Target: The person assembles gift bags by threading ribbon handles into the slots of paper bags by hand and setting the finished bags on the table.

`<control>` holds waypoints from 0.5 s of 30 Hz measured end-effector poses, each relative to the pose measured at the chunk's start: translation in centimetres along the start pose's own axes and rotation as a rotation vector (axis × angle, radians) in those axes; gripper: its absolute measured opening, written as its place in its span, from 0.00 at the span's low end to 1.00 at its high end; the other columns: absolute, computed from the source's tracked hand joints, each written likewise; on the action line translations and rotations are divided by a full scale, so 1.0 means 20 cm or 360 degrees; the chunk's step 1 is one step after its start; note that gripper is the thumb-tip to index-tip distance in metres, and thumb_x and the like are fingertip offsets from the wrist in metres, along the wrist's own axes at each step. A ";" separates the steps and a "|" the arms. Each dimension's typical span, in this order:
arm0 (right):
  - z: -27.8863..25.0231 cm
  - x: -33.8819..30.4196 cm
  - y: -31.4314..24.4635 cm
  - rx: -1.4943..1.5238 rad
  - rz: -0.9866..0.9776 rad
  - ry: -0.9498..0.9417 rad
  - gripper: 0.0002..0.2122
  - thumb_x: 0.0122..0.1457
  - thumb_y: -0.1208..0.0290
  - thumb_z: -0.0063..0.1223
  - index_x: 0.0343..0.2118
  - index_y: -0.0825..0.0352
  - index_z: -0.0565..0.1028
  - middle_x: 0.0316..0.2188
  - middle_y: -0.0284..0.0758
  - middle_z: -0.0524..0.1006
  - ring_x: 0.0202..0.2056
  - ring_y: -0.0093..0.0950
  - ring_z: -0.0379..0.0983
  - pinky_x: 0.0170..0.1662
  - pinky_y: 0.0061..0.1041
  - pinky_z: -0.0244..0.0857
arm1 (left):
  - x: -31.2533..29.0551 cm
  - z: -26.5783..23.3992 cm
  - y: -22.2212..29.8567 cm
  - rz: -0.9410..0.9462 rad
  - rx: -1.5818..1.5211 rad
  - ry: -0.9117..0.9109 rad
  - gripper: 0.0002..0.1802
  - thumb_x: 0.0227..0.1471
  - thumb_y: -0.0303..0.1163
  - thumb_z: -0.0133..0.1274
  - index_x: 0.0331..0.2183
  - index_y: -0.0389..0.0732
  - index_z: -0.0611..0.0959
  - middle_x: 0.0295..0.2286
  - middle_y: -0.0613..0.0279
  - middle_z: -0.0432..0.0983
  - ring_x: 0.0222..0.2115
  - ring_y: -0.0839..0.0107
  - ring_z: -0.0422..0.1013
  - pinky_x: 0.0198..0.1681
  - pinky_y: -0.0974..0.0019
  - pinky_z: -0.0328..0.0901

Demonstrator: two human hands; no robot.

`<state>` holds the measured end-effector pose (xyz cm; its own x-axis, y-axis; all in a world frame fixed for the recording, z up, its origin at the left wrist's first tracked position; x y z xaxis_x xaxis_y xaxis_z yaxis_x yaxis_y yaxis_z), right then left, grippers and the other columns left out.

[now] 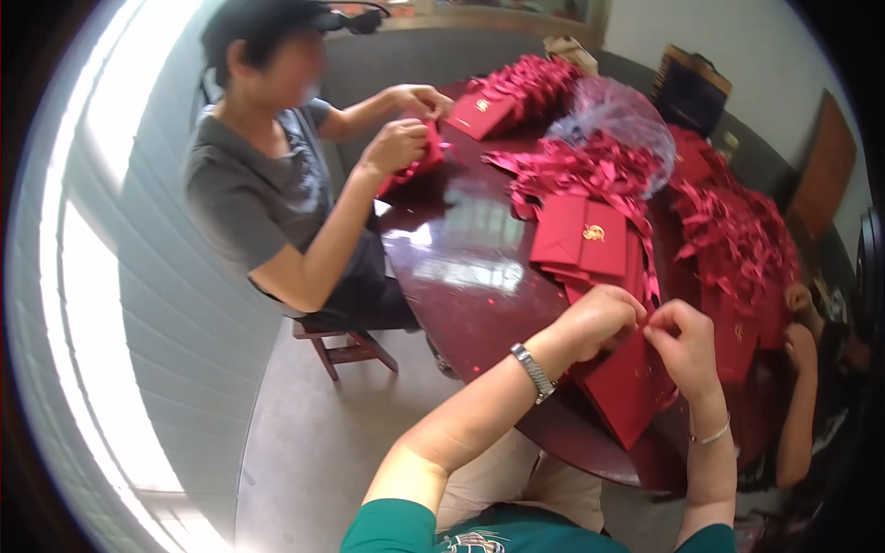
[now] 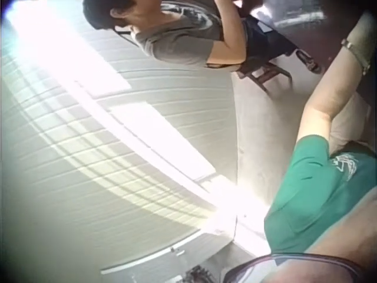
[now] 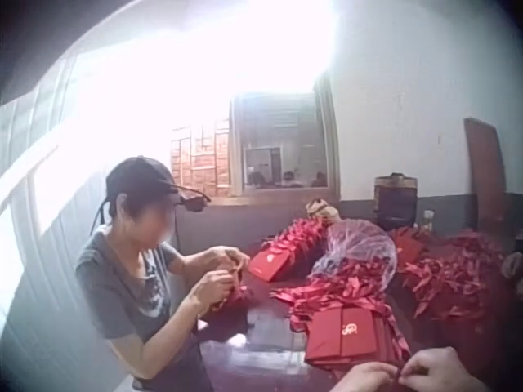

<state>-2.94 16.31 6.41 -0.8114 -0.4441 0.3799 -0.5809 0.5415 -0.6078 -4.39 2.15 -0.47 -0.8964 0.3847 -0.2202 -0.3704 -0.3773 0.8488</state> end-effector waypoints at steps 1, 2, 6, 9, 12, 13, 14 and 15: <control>0.00 -0.02 0.00 0.0063 0.0038 0.0072 0.04 0.46 0.83 0.58 0.26 0.72 0.75 0.22 0.38 0.76 0.24 0.26 0.74 0.30 0.23 0.67 | -0.01 0.02 0.00 -0.0003 -0.0038 -0.0009 0.09 0.47 0.19 0.47 0.32 0.36 0.80 0.21 0.68 0.70 0.19 0.79 0.64 0.18 0.75 0.57; -0.01 -0.04 0.01 0.0125 0.0092 0.0133 0.04 0.46 0.83 0.58 0.26 0.71 0.74 0.21 0.36 0.76 0.24 0.25 0.73 0.30 0.23 0.66 | 0.00 0.02 -0.01 0.0023 -0.0050 -0.0043 0.07 0.47 0.20 0.49 0.30 0.36 0.80 0.20 0.69 0.69 0.17 0.80 0.62 0.17 0.77 0.55; 0.00 -0.06 0.04 0.0161 -0.0018 0.0204 0.05 0.47 0.83 0.60 0.25 0.70 0.74 0.21 0.33 0.74 0.25 0.21 0.71 0.30 0.21 0.65 | 0.05 -0.01 -0.05 0.0183 0.0066 -0.0249 0.03 0.49 0.23 0.53 0.29 0.37 0.81 0.18 0.74 0.69 0.16 0.84 0.61 0.17 0.78 0.53; -0.04 -0.14 0.11 0.0235 0.0140 0.0248 0.05 0.47 0.82 0.61 0.26 0.70 0.75 0.22 0.34 0.75 0.25 0.22 0.71 0.30 0.22 0.65 | 0.06 0.07 -0.07 0.0416 0.0520 -0.0130 0.05 0.51 0.24 0.52 0.30 0.36 0.82 0.21 0.71 0.73 0.19 0.82 0.65 0.22 0.75 0.59; -0.02 -0.09 0.07 -0.0016 -0.0218 0.0211 0.05 0.48 0.81 0.60 0.28 0.70 0.75 0.23 0.35 0.75 0.26 0.25 0.72 0.30 0.23 0.66 | 0.03 0.06 0.00 0.0684 0.1155 0.0112 0.07 0.51 0.28 0.52 0.31 0.34 0.81 0.25 0.61 0.77 0.28 0.77 0.70 0.34 0.68 0.66; -0.02 -0.07 0.08 0.0030 -0.0279 0.0197 0.06 0.50 0.80 0.59 0.31 0.71 0.75 0.24 0.37 0.75 0.27 0.28 0.73 0.31 0.24 0.66 | 0.02 0.04 0.02 0.0697 0.1143 0.0111 0.08 0.51 0.28 0.52 0.32 0.34 0.81 0.26 0.60 0.78 0.29 0.76 0.71 0.36 0.68 0.66; -0.05 -0.05 0.13 0.0153 -0.0169 0.0222 0.05 0.53 0.80 0.55 0.34 0.71 0.75 0.27 0.38 0.76 0.29 0.30 0.74 0.33 0.25 0.67 | 0.04 0.06 0.01 0.0693 0.1111 0.0056 0.09 0.51 0.28 0.52 0.33 0.34 0.81 0.27 0.59 0.78 0.31 0.75 0.72 0.39 0.67 0.67; -0.09 -0.02 0.07 0.0031 -0.0363 0.0196 0.07 0.56 0.82 0.50 0.37 0.71 0.75 0.31 0.40 0.76 0.32 0.31 0.74 0.36 0.25 0.67 | 0.04 0.06 0.01 0.0726 0.1087 0.0109 0.09 0.49 0.28 0.52 0.31 0.34 0.81 0.27 0.55 0.79 0.30 0.72 0.73 0.37 0.66 0.67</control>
<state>-3.52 18.40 6.67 -0.6618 -0.4624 0.5901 -0.7496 0.4228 -0.5093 -4.82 3.40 0.02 -0.9440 0.2570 0.2070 0.2437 0.1198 0.9624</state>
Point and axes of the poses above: each hand's wrist, its own x-axis towards the middle knuckle, its own z-axis out of the palm, y = z × x, the point moved 4 cm from there along x, towards the middle knuckle
